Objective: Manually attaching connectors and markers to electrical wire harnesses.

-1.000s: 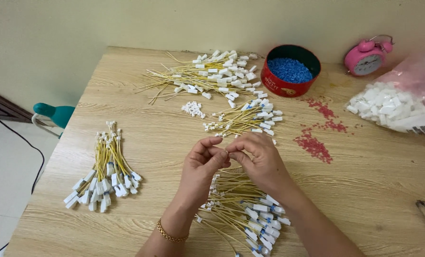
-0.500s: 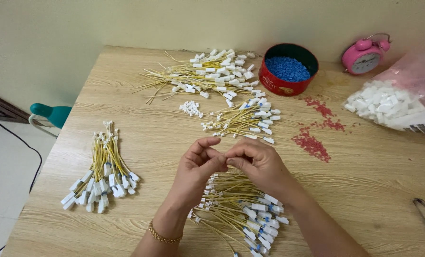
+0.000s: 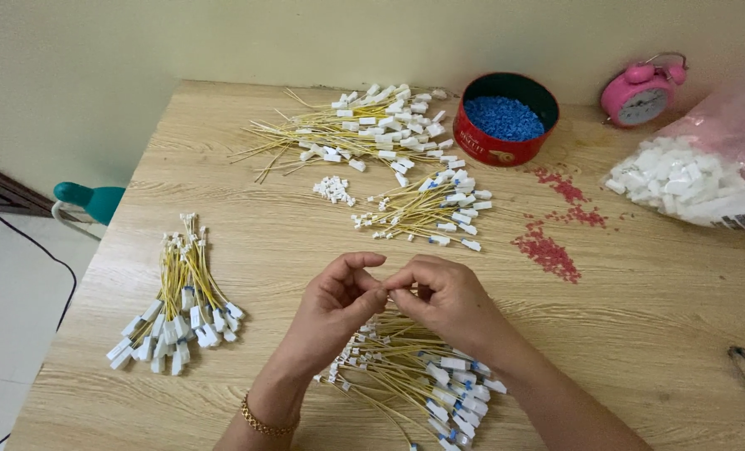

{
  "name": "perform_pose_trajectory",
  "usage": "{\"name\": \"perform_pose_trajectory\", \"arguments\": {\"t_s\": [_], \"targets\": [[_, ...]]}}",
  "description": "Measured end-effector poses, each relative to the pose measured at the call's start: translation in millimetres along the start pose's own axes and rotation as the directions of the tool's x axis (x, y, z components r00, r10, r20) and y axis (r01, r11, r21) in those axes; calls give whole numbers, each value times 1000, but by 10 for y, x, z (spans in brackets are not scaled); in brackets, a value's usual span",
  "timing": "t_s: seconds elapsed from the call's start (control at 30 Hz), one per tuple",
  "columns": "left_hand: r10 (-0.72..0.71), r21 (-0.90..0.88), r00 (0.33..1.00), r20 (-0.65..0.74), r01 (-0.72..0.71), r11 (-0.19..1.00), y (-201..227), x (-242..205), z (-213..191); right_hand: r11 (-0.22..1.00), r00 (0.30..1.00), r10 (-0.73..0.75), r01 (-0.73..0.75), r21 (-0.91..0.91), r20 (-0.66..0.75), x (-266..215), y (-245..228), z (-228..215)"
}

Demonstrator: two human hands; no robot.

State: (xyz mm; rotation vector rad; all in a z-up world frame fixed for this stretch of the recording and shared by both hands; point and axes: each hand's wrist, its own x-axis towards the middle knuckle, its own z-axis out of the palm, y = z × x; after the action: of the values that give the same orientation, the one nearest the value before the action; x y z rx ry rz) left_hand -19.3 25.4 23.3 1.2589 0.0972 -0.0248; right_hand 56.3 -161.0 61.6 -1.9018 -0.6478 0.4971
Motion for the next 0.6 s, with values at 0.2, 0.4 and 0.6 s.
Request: {"name": "perform_pose_trajectory", "arguments": {"t_s": [0.2, 0.4, 0.6], "targets": [[-202, 505, 968, -148, 249, 826, 155, 73, -144, 886, 996, -57, 82, -456, 68, 188, 356, -81], [74, 907, 992, -107, 67, 416, 238, 474, -283, 754, 976, 15, 132, -643, 219, 39, 545, -19], [330, 984, 944, -2, -56, 167, -15, 1410, -353, 867, 988, -47, 113, -484, 147, -138, 522, -227]]}}
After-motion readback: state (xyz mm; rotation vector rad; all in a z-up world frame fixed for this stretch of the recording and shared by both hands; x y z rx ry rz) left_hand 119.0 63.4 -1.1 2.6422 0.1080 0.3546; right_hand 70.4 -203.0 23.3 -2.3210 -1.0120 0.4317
